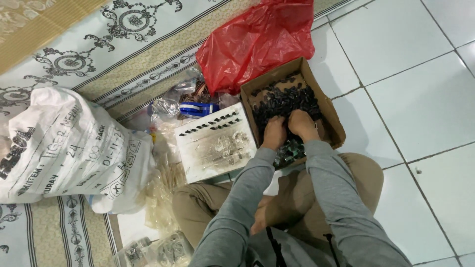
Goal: Sorting and placing small black components into a white template tray
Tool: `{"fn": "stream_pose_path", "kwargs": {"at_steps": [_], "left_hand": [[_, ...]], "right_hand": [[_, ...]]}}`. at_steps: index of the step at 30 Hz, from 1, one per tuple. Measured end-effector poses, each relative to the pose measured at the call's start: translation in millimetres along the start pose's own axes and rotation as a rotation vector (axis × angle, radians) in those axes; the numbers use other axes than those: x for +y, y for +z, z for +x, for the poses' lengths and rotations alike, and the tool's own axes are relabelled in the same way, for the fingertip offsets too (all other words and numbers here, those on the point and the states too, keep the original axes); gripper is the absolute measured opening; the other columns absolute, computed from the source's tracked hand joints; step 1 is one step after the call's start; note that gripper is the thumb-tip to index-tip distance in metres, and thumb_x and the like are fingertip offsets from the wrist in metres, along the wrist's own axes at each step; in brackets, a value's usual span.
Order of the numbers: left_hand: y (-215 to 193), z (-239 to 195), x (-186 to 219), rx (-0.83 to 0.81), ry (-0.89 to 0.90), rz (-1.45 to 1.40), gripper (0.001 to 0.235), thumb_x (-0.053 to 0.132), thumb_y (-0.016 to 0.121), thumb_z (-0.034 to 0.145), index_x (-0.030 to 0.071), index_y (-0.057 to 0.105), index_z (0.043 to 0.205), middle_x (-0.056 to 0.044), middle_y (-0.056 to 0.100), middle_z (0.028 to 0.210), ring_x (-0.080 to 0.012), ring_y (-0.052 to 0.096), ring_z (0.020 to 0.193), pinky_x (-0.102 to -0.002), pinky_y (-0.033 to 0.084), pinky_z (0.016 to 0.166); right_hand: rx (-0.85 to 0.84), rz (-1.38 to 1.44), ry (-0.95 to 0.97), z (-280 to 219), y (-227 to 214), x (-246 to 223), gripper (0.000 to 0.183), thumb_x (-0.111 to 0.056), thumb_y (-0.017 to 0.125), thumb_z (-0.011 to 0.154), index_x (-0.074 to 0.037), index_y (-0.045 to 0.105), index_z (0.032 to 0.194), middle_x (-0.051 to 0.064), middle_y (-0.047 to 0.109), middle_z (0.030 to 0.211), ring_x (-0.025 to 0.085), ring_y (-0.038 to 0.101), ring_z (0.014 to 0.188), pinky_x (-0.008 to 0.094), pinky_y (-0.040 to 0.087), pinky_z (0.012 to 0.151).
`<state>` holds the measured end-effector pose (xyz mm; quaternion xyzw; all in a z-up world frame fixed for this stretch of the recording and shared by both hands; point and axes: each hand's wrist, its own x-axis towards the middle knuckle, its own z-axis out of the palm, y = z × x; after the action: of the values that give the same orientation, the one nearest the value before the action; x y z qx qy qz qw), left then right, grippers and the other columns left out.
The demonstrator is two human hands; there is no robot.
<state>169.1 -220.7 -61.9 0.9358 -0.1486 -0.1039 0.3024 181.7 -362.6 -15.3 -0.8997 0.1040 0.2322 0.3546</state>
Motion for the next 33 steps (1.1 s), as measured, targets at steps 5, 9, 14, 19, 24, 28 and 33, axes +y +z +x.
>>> {"fn": "stream_pose_path", "kwargs": {"at_steps": [5, 9, 14, 19, 24, 28, 33], "left_hand": [[-4, -9, 2, 0.111, 0.087, -0.091, 0.030, -0.005, 0.050, 0.086, -0.007, 0.071, 0.108, -0.030, 0.067, 0.101, -0.0449, 0.066, 0.101, -0.046, 0.058, 0.083], [20, -11, -11, 0.127, 0.003, 0.158, 0.018, -0.008, 0.054, 0.083, -0.005, 0.070, 0.089, -0.023, 0.067, 0.087, -0.0353, 0.069, 0.086, -0.038, 0.059, 0.070], [8, -7, 1, 0.127, -0.002, 0.249, 0.015, -0.006, 0.060, 0.082, -0.004, 0.074, 0.087, -0.021, 0.068, 0.086, -0.0303, 0.069, 0.080, -0.032, 0.061, 0.063], [-24, -18, 12, 0.152, -0.053, -0.098, 0.023, 0.000, 0.052, 0.093, -0.006, 0.071, 0.105, -0.026, 0.068, 0.094, -0.0419, 0.071, 0.090, -0.045, 0.062, 0.073], [-84, -72, 29, 0.204, -0.027, -0.418, 0.020, 0.016, 0.054, 0.105, 0.006, 0.068, 0.114, -0.015, 0.068, 0.106, -0.0351, 0.068, 0.108, -0.042, 0.057, 0.089], [-99, -132, 1, 0.304, -0.027, -0.583, 0.021, 0.019, 0.058, 0.105, 0.005, 0.068, 0.117, -0.021, 0.068, 0.102, -0.0412, 0.069, 0.103, -0.047, 0.057, 0.086], [-127, -199, -25, 0.404, -0.264, -1.248, 0.018, 0.008, 0.062, 0.102, -0.005, 0.070, 0.113, -0.014, 0.068, 0.087, -0.0190, 0.067, 0.074, -0.032, 0.063, 0.062]], "right_hand": [[-0.078, 0.055, -0.005, 41, 37, 37, 0.033, -0.011, 0.051, 0.094, 0.014, 0.073, 0.096, 0.032, 0.071, 0.087, 0.040, 0.068, 0.081, 0.051, 0.058, 0.062], [-0.105, -0.026, 0.024, -14, 7, -5, 0.032, -0.014, 0.053, 0.093, 0.008, 0.075, 0.091, 0.026, 0.072, 0.081, 0.035, 0.068, 0.077, 0.046, 0.058, 0.062], [-0.003, -0.132, 0.035, -4, 17, 8, 0.027, -0.014, 0.056, 0.092, 0.006, 0.074, 0.088, 0.025, 0.071, 0.079, 0.036, 0.069, 0.074, 0.045, 0.059, 0.058], [0.026, -0.010, 0.001, -21, 1, -13, 0.036, -0.015, 0.054, 0.095, 0.011, 0.074, 0.112, 0.033, 0.073, 0.105, 0.045, 0.070, 0.101, 0.053, 0.060, 0.079], [0.093, 0.149, -0.133, -24, 5, -6, 0.034, -0.025, 0.061, 0.102, -0.001, 0.070, 0.124, 0.028, 0.068, 0.124, 0.045, 0.061, 0.121, 0.055, 0.053, 0.098], [0.121, 0.156, -0.201, -32, 9, -4, 0.030, -0.027, 0.058, 0.106, -0.005, 0.071, 0.122, 0.021, 0.070, 0.112, 0.039, 0.067, 0.107, 0.051, 0.056, 0.086], [0.097, 0.219, -0.355, -85, 10, -47, 0.022, -0.017, 0.060, 0.105, 0.000, 0.070, 0.115, 0.022, 0.069, 0.095, 0.033, 0.067, 0.089, 0.046, 0.054, 0.072]]}}
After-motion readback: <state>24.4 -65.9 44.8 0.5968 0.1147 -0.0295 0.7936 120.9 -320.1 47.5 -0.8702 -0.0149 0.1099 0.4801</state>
